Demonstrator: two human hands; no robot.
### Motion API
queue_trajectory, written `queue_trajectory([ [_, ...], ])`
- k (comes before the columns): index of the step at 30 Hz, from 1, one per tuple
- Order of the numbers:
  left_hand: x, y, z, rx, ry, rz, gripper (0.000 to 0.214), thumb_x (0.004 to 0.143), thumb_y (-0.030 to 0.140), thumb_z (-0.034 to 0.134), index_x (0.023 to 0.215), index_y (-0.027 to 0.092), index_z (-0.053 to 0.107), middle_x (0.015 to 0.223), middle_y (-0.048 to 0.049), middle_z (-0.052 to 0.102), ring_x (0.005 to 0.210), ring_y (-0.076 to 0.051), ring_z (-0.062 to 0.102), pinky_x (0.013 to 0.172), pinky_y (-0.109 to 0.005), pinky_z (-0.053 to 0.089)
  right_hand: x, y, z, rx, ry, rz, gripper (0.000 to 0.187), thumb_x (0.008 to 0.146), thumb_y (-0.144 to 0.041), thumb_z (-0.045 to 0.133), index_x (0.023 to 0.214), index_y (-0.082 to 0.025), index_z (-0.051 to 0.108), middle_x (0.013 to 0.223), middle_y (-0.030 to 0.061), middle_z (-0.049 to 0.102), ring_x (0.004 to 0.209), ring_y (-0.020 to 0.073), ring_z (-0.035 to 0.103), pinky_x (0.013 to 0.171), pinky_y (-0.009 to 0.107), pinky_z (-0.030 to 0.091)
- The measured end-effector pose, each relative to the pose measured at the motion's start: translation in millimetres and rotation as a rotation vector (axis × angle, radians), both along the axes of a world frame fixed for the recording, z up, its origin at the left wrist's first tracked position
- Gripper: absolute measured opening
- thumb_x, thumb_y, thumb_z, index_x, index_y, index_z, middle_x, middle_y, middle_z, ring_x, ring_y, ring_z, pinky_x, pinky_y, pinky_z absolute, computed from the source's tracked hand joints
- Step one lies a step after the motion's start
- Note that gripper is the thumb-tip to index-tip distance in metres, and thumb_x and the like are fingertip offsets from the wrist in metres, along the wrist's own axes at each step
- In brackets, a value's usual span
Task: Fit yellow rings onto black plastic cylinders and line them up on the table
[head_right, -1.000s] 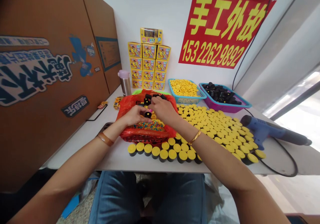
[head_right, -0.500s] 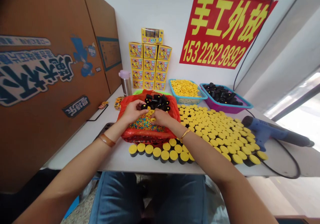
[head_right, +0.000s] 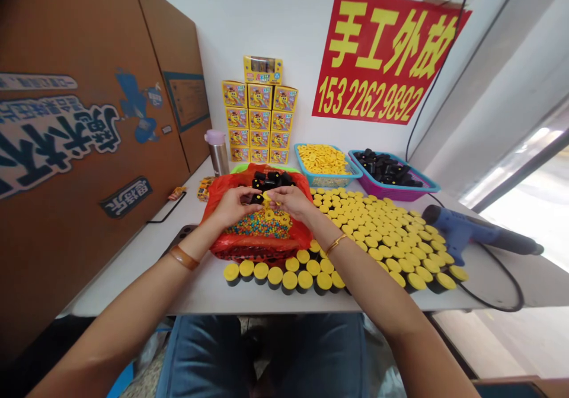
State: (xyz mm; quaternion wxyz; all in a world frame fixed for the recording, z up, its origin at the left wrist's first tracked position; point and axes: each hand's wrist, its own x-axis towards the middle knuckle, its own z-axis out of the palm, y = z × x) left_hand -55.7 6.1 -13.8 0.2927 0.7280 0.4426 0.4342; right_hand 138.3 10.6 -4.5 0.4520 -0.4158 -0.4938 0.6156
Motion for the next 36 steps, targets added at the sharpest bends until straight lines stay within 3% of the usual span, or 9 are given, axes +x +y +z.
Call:
queue_trajectory([
  [6,4.1,-10.2,3.1,0.016,-0.129,-0.054,0.063,0.057,0.024,0.086,0.112,0.022,0.054,0.081,0.0025,0.061,0.073,-0.013,0.062,0.068,-0.026,0.051,-14.4,-5.1,0.9,0.030,0.058,-0.017,0.033,0.059,-0.028,0.089,0.085,-0.012,0.075,0.065,0.0024,0.065,0.053,0.0084,0.053,0.052,0.024,0.048],
  [11,4.5,-13.1,4.3,0.041,-0.128,-0.098,0.053,0.064,0.024,0.081,0.110,0.022,0.055,0.082,0.0027,0.058,0.069,-0.011,0.061,0.064,-0.023,0.050,-12.7,-7.5,-1.8,0.034,0.051,-0.005,0.033,0.059,-0.030,0.087,0.083,-0.011,0.075,0.058,0.0013,0.060,0.050,0.0078,0.048,0.045,0.022,0.039],
  [15,4.9,-13.3,3.3,0.103,-0.056,-0.118,0.051,0.065,0.023,0.081,0.110,0.022,0.059,0.083,0.0023,0.061,0.068,-0.011,0.061,0.064,-0.023,0.050,-9.8,-8.2,0.1,0.077,0.013,0.009,0.031,0.058,-0.029,0.086,0.081,-0.011,0.076,0.057,0.0009,0.061,0.050,0.0078,0.047,0.048,0.023,0.039],
  [19,6.6,-14.7,4.2,0.168,-0.054,-0.141,0.026,0.071,0.026,0.077,0.091,0.018,0.064,0.082,-0.0010,0.066,0.074,-0.014,0.063,0.068,-0.026,0.051,-10.5,-9.1,4.2,0.078,0.006,0.023,0.030,0.059,-0.030,0.086,0.080,-0.011,0.074,0.053,-0.0005,0.059,0.049,0.0081,0.048,0.048,0.023,0.040],
  [23,9.1,-18.5,7.7,0.324,-0.045,0.006,0.017,0.073,0.025,0.075,0.082,0.017,0.062,0.081,-0.0020,0.066,0.073,-0.015,0.061,0.066,-0.027,0.049,-18.9,-16.7,6.5,-0.084,0.103,0.023,0.037,0.071,-0.048,0.080,0.073,-0.014,0.065,0.058,0.0016,0.060,0.052,0.0103,0.053,0.050,0.024,0.046],
  [27,10.6,-21.3,9.3,0.444,-0.002,0.093,0.017,0.072,0.021,0.075,0.081,0.018,0.061,0.079,-0.0013,0.062,0.075,-0.015,0.059,0.070,-0.028,0.049,-28.3,-25.1,8.9,-0.216,0.015,0.170,0.051,0.081,-0.066,0.061,0.069,-0.017,0.060,0.062,0.0059,0.062,0.053,0.0127,0.055,0.046,0.025,0.047],
  [32,9.4,-17.6,10.4,0.199,-0.183,-0.086,0.048,0.065,0.028,0.082,0.107,0.019,0.061,0.091,-0.0026,0.066,0.083,-0.015,0.063,0.076,-0.029,0.051,-29.6,-24.7,9.2,-0.071,-0.009,0.119,0.031,0.076,-0.045,0.068,0.069,-0.019,0.054,0.046,-0.0059,0.041,0.038,0.0053,0.029,0.034,0.020,0.020],
  [36,9.5,-16.0,12.5,0.078,-0.154,-0.336,0.036,0.060,0.030,0.086,0.087,0.014,0.068,0.090,-0.0045,0.066,0.086,-0.018,0.063,0.079,-0.031,0.051,-28.3,-28.0,7.6,0.011,-0.011,0.155,0.022,0.072,-0.037,0.066,0.070,-0.019,0.053,0.043,-0.0075,0.036,0.038,0.0053,0.025,0.036,0.021,0.023],
])
